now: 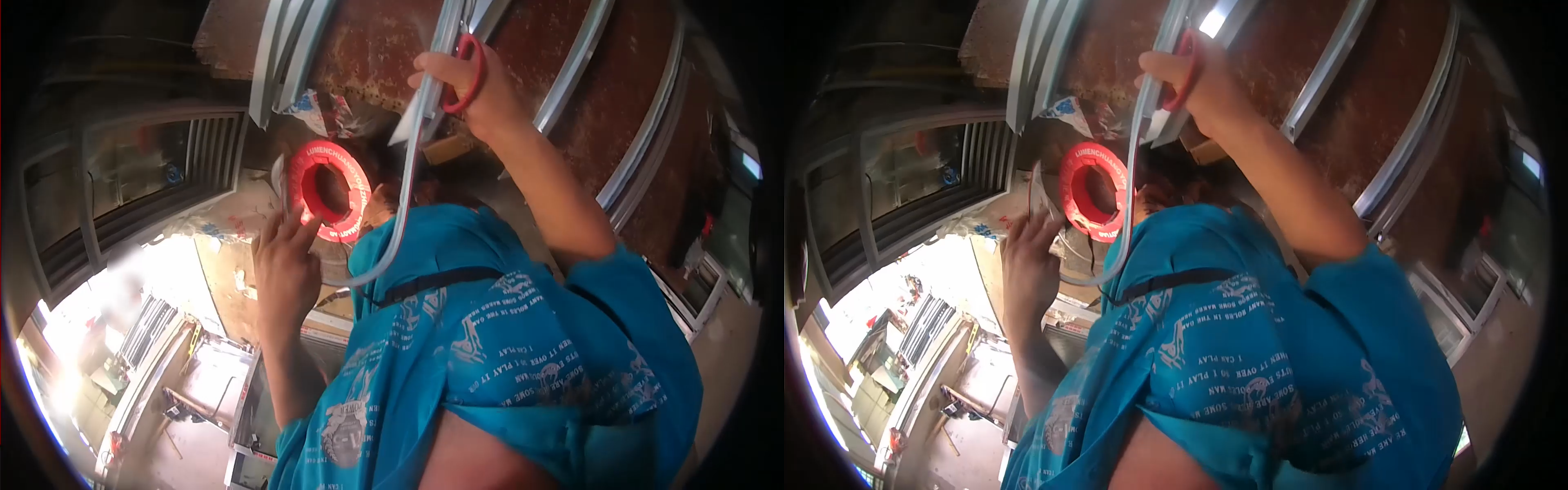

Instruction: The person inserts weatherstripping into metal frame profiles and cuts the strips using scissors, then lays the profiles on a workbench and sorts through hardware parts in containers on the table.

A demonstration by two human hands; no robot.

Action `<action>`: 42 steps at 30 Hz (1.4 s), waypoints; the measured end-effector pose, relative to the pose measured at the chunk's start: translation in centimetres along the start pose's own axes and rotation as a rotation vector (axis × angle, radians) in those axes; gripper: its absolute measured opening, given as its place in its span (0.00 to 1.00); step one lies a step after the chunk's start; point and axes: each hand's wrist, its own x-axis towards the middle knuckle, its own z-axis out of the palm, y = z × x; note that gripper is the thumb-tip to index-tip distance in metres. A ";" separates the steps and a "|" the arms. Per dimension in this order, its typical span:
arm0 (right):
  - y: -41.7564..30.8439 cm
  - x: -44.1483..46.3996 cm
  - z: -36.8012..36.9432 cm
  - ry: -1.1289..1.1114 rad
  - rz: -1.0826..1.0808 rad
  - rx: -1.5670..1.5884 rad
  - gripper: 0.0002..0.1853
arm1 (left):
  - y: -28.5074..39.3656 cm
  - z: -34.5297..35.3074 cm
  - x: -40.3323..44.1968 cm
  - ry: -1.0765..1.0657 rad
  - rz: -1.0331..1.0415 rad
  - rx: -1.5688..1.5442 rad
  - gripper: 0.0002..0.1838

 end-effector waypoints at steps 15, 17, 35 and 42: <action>0.5 -0.3 -0.3 0.005 0.014 0.058 0.20 | 4.3 4.7 4.5 -0.503 -0.161 -1.466 0.22; 0.6 -0.1 -0.5 0.004 0.016 0.028 0.19 | 4.3 5.4 3.9 -0.466 -0.275 -1.620 0.22; 7.6 -2.0 1.1 0.087 0.033 -0.015 0.21 | 1.0 6.7 3.8 -0.472 -0.272 -1.266 0.23; 6.7 -4.0 2.6 0.078 0.020 0.045 0.21 | 2.4 6.8 3.9 -0.347 -0.363 -1.346 0.22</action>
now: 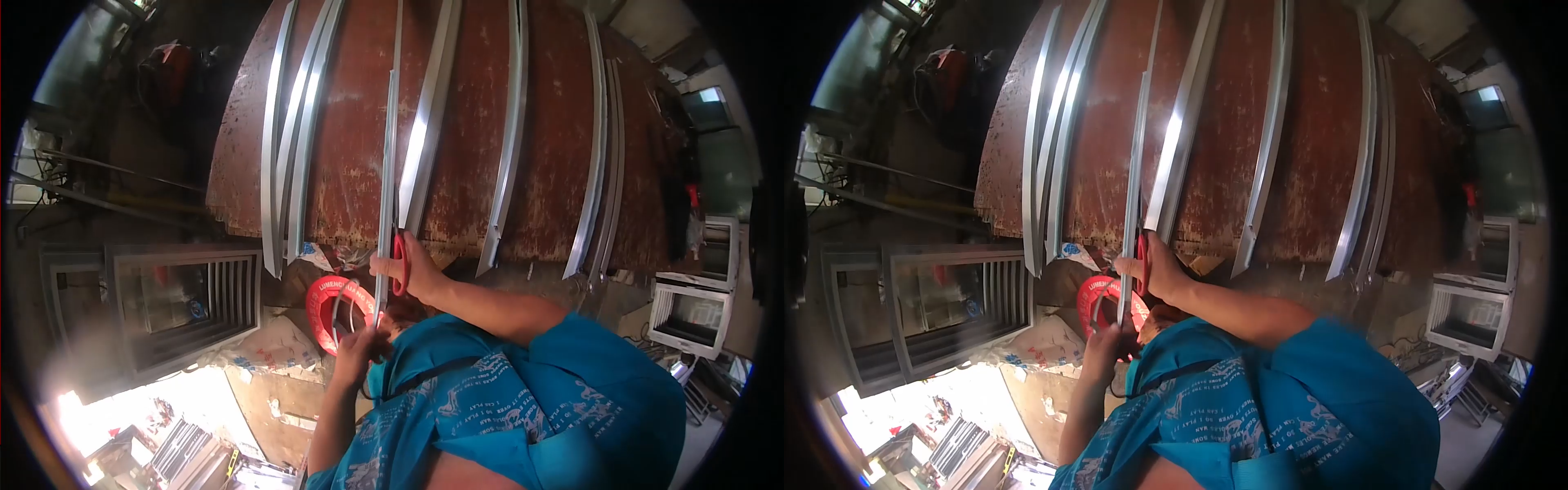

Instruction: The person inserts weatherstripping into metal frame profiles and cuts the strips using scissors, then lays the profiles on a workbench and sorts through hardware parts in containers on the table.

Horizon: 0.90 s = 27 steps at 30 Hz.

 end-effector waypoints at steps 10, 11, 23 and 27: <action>2.2 -0.2 0.1 0.004 -0.094 -0.252 0.24 | 0.7 0.6 1.4 0.125 0.093 0.090 0.19; 1.8 0.2 -0.1 0.000 -0.099 -0.255 0.24 | 0.6 0.5 0.8 0.090 0.125 0.048 0.19; 1.1 -0.2 0.2 -0.011 -0.004 -0.194 0.26 | -0.5 0.5 1.2 0.166 0.188 0.194 0.20; -1.0 -0.6 1.0 -0.015 0.005 -0.130 0.21 | -1.3 -1.3 -0.6 -0.038 0.220 0.026 0.23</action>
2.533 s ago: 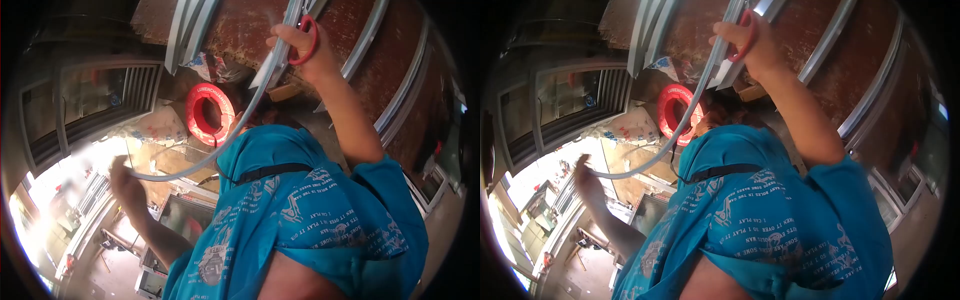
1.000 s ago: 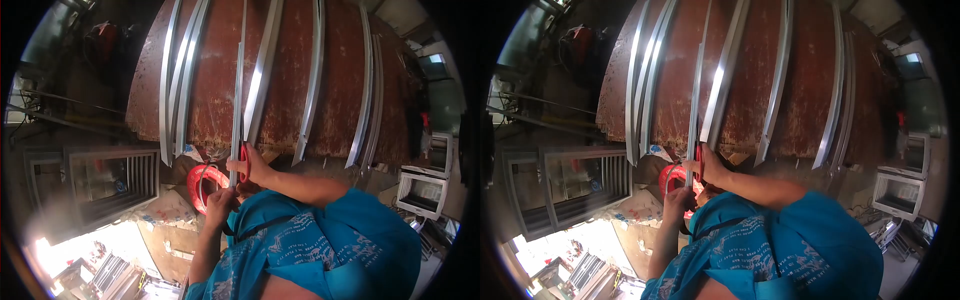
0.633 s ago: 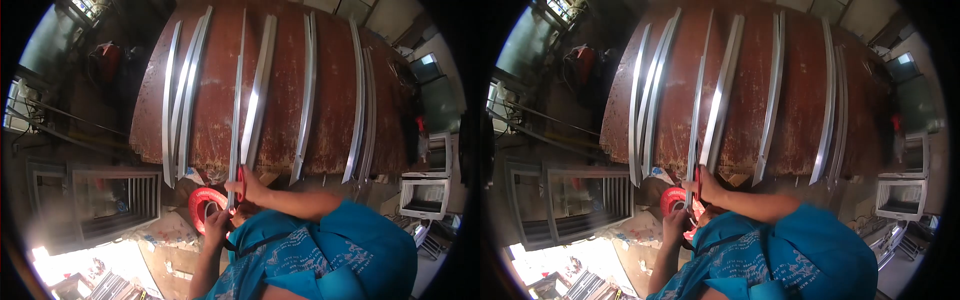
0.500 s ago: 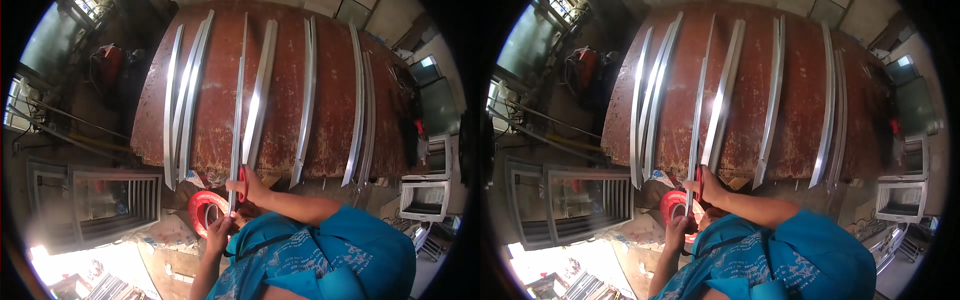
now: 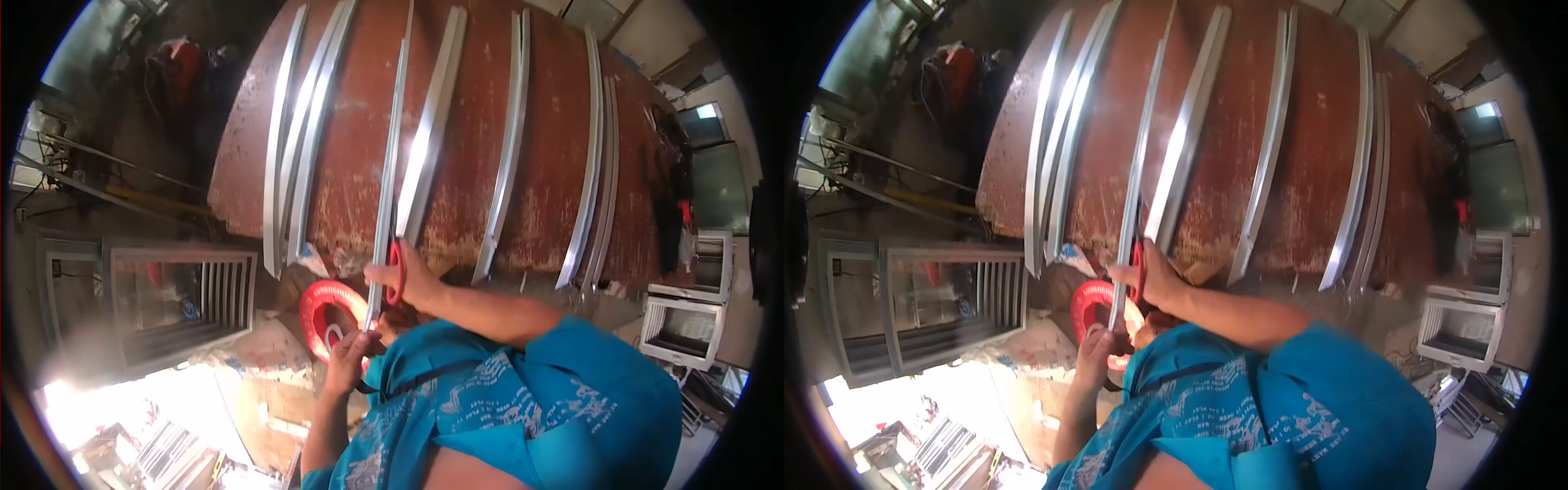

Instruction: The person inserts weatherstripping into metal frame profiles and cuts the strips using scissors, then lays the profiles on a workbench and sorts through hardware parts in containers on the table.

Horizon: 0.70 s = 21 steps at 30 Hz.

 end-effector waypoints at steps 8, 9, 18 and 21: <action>2.0 -0.2 0.6 -0.073 -0.054 0.058 0.19 | 0.9 0.8 0.1 0.152 0.005 0.189 0.21; 1.4 -0.2 0.6 -0.083 -0.020 0.056 0.19 | 1.9 1.7 0.7 0.168 -0.007 0.203 0.19; 2.3 0.0 0.4 -0.043 0.006 -0.035 0.22 | 0.8 -0.8 -3.0 0.139 -0.227 0.113 0.19; 1.7 0.0 0.5 -0.066 0.010 -0.077 0.21 | 3.2 1.8 -0.4 0.251 -0.192 0.191 0.19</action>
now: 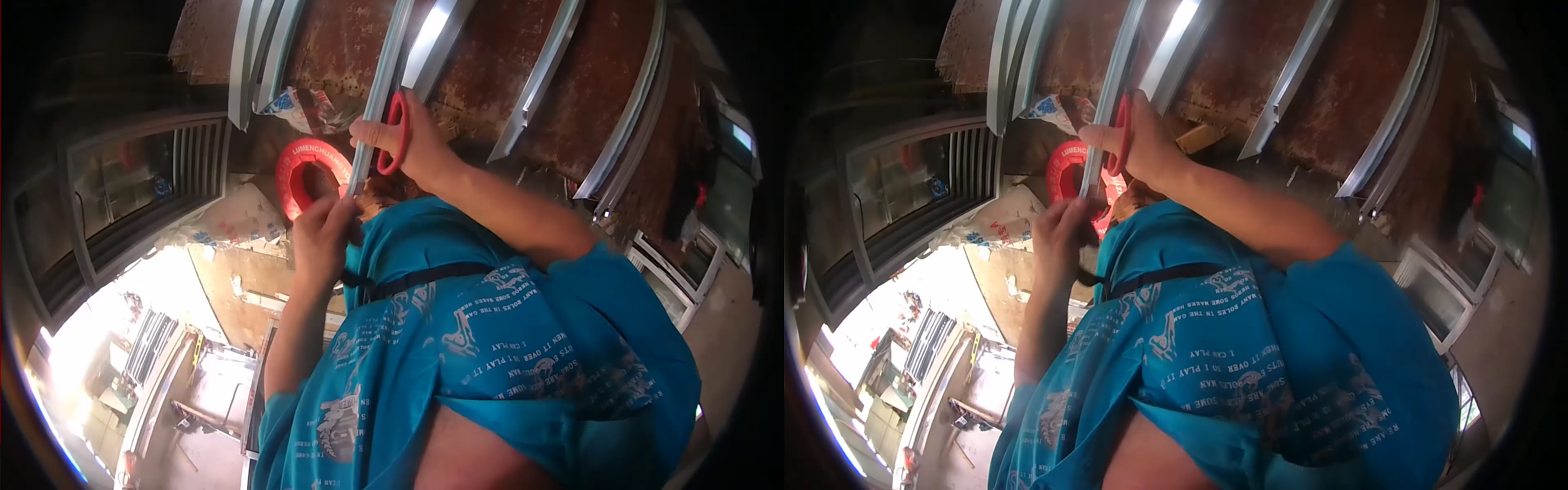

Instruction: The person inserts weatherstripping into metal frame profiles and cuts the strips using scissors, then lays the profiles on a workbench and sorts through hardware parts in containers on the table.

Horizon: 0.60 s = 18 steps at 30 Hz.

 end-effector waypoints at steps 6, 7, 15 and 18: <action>-0.7 0.2 0.3 -0.095 0.005 0.239 0.14 | -3.6 -2.8 -0.8 -0.081 0.118 -0.069 0.16; -0.1 0.0 0.3 -0.089 -0.006 0.235 0.14 | -4.2 -3.2 -1.5 -0.078 0.057 -0.058 0.16; -0.2 -0.9 0.8 0.037 -0.056 0.064 0.20 | 0.7 0.4 0.6 0.036 0.088 -0.047 0.13; -2.2 -1.0 0.4 0.050 -0.009 0.155 0.20 | -1.0 -1.3 -1.5 -0.019 0.088 -0.025 0.13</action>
